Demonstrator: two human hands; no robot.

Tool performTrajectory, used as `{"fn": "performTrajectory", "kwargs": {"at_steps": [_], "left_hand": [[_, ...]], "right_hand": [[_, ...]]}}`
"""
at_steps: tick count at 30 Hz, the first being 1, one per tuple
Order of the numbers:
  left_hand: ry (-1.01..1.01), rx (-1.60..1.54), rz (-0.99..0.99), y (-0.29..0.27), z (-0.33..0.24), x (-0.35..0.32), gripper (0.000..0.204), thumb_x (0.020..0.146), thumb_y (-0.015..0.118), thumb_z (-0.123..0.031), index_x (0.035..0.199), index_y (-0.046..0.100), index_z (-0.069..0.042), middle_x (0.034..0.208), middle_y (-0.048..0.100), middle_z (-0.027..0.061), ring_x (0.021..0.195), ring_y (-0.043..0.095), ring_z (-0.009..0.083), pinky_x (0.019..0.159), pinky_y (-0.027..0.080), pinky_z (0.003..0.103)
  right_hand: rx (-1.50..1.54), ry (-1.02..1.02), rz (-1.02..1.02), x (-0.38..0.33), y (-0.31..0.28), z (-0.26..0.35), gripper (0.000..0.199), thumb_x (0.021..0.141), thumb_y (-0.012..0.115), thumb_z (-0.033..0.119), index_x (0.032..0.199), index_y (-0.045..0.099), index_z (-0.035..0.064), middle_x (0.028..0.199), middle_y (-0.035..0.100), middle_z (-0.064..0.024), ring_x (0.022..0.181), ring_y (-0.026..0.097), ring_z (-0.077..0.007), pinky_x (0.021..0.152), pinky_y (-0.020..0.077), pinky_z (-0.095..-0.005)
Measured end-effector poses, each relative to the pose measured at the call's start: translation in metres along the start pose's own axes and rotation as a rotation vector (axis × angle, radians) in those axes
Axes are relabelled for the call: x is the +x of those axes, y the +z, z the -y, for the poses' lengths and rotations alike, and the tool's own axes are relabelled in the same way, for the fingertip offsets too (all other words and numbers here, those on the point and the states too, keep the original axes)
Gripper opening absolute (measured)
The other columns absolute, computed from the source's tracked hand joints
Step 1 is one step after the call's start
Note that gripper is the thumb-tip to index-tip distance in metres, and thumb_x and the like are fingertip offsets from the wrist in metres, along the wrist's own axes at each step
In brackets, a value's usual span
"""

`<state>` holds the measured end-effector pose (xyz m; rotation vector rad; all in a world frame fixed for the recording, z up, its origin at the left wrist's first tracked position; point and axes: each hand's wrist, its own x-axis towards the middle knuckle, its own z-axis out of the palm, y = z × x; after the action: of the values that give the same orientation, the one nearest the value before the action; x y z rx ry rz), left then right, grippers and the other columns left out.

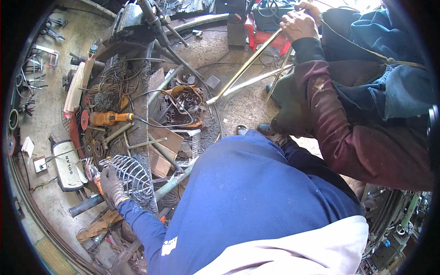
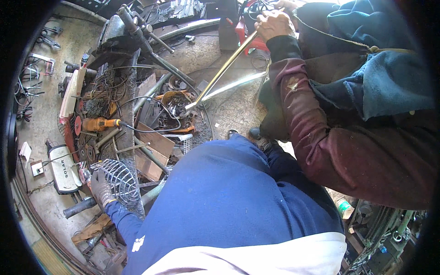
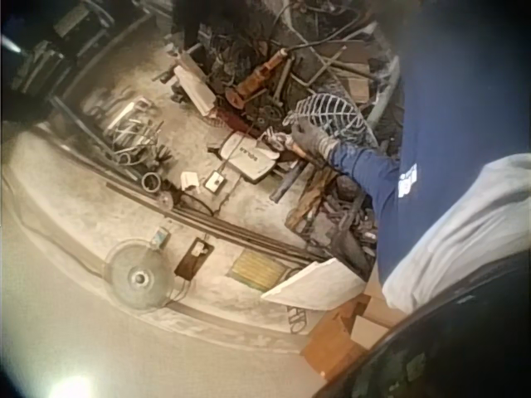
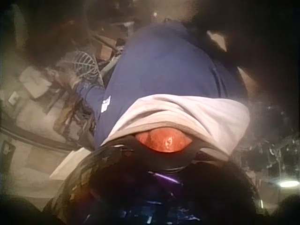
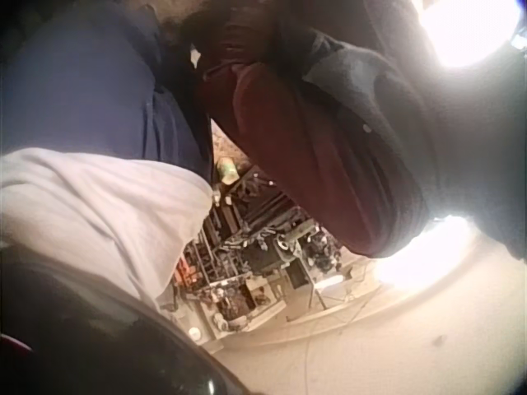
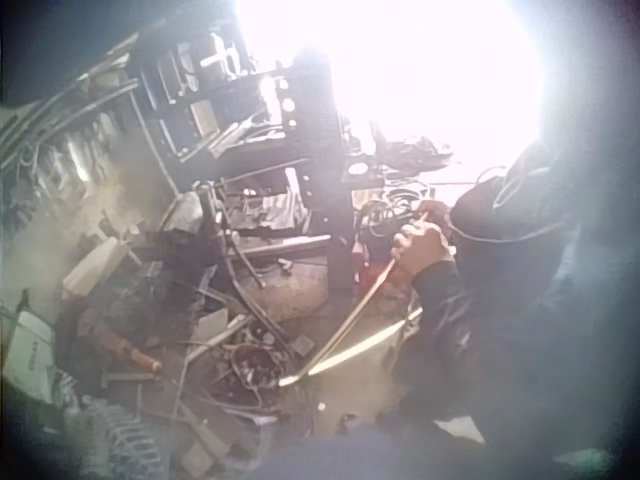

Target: The person welds points on a curved metal grid using a welding rod, then hammers parts of the grid into alignment with a hammer, and finally holds a metal frame provided by another person.

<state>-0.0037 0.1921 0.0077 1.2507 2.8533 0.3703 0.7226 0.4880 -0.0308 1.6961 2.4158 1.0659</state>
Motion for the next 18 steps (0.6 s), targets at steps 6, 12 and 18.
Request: {"fn": "performTrajectory", "kwargs": {"at_steps": [6,12,18], "left_hand": [[0.032,-0.002,0.023,-0.005,-0.01,-0.005,0.055,0.093,0.065,-0.04,0.126,0.067,0.004,0.123,0.071,0.0207,0.114,0.066,0.0323,0.102,0.046,0.039],[-0.003,-0.027,0.071,-0.009,-0.007,-0.005,0.055,0.093,0.066,-0.039,0.125,0.067,0.005,0.124,0.071,0.0209,0.113,0.066,0.033,0.101,0.047,0.039],[0.006,0.024,0.041,-0.006,0.012,0.001,0.058,0.095,0.065,-0.04,0.133,0.064,0.003,0.131,0.069,0.0207,0.122,0.065,0.0303,0.105,0.047,0.037]], "right_hand": [[-0.027,-0.119,0.077,-0.014,-0.041,0.023,0.011,0.085,0.068,0.02,0.084,0.078,0.0152,0.092,0.073,0.0002,0.099,0.071,-0.0189,0.08,0.0571,-0.036],[-0.03,-0.237,-0.138,-0.004,-0.032,0.021,0.008,0.079,0.068,0.02,0.084,0.075,0.0184,0.092,0.068,-0.0007,0.097,0.07,-0.0197,0.08,0.0583,-0.035],[-0.027,-0.235,-0.142,-0.002,0.014,0.015,0.006,0.083,0.067,0.02,0.084,0.073,0.0196,0.097,0.068,0.0016,0.104,0.067,-0.0188,0.086,0.0566,-0.0344]]}}
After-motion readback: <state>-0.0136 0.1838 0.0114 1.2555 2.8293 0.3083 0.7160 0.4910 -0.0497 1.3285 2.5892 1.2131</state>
